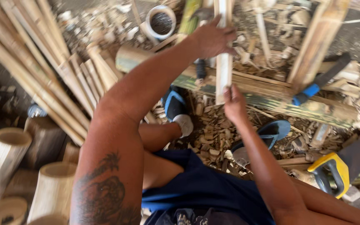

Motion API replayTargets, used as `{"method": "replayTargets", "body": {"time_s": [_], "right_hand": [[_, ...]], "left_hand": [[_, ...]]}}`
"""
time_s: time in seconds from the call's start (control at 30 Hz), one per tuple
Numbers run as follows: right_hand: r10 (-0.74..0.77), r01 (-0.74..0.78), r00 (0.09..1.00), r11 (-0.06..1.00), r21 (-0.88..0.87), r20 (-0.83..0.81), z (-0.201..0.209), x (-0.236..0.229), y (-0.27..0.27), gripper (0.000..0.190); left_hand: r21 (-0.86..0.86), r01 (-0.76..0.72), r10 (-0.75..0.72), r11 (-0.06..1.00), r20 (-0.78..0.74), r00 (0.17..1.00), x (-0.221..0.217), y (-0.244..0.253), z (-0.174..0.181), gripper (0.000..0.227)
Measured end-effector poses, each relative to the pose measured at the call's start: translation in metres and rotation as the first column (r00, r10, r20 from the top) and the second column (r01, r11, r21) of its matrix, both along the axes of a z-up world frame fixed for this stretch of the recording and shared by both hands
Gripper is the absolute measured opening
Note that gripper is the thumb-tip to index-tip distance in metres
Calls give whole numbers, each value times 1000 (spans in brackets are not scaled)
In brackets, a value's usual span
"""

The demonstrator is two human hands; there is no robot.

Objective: The person hammers nails into a bamboo frame, then picks up bamboo slats and places them on the frame. They use a saw to cut the slats to size and hammer nails to secure them in place.

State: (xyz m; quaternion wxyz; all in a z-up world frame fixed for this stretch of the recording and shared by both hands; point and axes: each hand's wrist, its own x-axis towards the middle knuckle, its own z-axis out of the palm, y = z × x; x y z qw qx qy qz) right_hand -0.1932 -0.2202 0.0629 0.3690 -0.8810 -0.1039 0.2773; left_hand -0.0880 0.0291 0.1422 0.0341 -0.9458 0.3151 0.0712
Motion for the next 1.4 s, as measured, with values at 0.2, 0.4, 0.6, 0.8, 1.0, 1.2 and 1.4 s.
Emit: {"method": "replayTargets", "body": {"time_s": [0.2, 0.4, 0.6, 0.8, 1.0, 1.2, 1.4], "right_hand": [[-171, 262, 872, 954, 143, -459, -32, -24, -14, 55], [-164, 318, 848, 918, 236, -504, -50, -16, -6, 59], [-250, 399, 832, 890, 221, -495, -54, -11, 8, 55], [-277, 397, 817, 906, 145, -505, -53, -10, 20, 51], [-222, 249, 926, 967, 53, -305, -46, 4, 19, 46], [28, -68, 989, 959, -275, -145, -27, 46, 15, 74], [76, -96, 991, 976, -195, -110, -16, 57, 22, 68]], "left_hand": [[31, 204, -194, 979, -191, 962, 11, -41, -65, 66], [-33, 200, -202, 979, -270, 941, 29, -35, -94, 69], [0, 209, -202, 978, -255, 945, 39, -23, -98, 78], [-101, 192, -209, 976, -197, 958, 45, -7, -110, 66], [-198, 155, -202, 968, -250, 947, 48, 4, -113, 72], [-177, 241, -280, 954, -246, 928, 48, 13, -100, 80], [-184, 240, -277, 953, -214, 937, 44, 19, -102, 79]]}}
